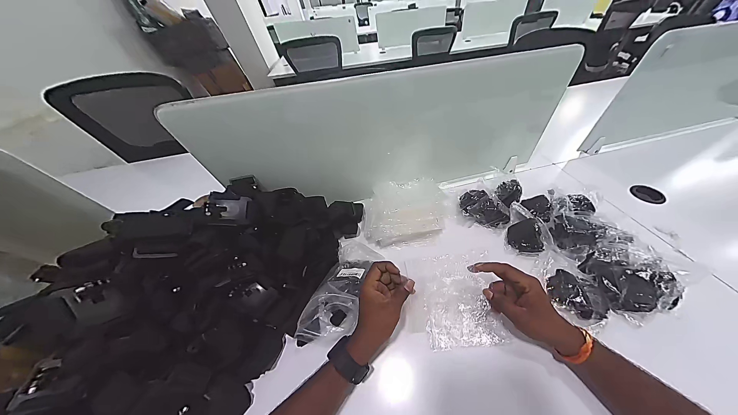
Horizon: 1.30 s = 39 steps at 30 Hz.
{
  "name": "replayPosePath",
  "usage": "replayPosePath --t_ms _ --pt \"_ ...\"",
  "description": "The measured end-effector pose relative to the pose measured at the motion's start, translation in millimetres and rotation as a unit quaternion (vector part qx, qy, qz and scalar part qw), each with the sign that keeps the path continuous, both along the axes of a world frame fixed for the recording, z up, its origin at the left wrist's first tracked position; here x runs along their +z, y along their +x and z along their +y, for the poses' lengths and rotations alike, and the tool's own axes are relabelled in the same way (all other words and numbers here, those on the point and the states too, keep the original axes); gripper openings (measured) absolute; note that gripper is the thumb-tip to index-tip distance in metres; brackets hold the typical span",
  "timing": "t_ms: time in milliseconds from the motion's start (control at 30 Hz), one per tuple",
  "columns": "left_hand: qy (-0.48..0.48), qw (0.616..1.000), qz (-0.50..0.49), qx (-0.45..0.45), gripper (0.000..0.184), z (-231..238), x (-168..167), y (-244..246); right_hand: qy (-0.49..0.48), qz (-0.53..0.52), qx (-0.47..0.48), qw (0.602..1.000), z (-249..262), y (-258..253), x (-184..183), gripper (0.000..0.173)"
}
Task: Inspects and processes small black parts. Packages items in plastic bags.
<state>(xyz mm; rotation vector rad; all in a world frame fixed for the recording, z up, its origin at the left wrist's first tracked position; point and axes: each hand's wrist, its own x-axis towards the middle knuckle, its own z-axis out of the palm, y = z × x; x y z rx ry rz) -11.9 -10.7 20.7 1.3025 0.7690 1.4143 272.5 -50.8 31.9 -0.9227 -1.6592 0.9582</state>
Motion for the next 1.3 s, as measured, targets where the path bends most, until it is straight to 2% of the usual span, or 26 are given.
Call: replayPosePath --t_ms 167,300,367,467,500,867,1167,1300 --pt "-0.028 0.998 -0.007 -0.048 0.042 1.7 0.1 -3.4 0.014 0.006 0.028 0.999 0.0 1.6 -4.0 0.034" --pt "-0.009 0.994 -0.010 -0.107 0.060 -0.2 -2.1 -2.3 0.013 0.020 -0.003 1.000 0.3 0.7 -5.8 0.024" --pt "-0.018 0.995 -0.001 -0.102 0.053 -2.7 -0.5 -0.8 0.010 0.030 -0.006 0.999 -0.3 -0.1 -5.6 0.024" --pt "-0.028 0.997 0.009 -0.072 0.017 -4.2 -0.6 0.3 -0.004 0.040 0.000 0.999 -1.2 -0.1 -5.7 0.025" --pt "-0.028 0.997 0.006 -0.069 0.011 -4.1 -1.6 0.4 -0.005 0.041 0.002 0.999 -1.5 -0.1 -5.6 0.025" --pt "0.016 0.999 0.034 -0.037 0.016 -2.6 -4.8 -2.9 0.005 0.028 0.013 1.000 -2.0 -1.3 -7.0 0.024" --pt "0.006 0.998 0.053 -0.022 0.016 -1.9 -3.0 -0.5 -0.006 0.024 0.030 0.999 -4.2 -2.9 -5.5 0.024" --pt "0.007 0.998 0.063 -0.031 0.014 -3.5 -0.5 -1.6 0.005 0.021 0.031 0.999 -3.6 -1.5 -5.6 0.019"
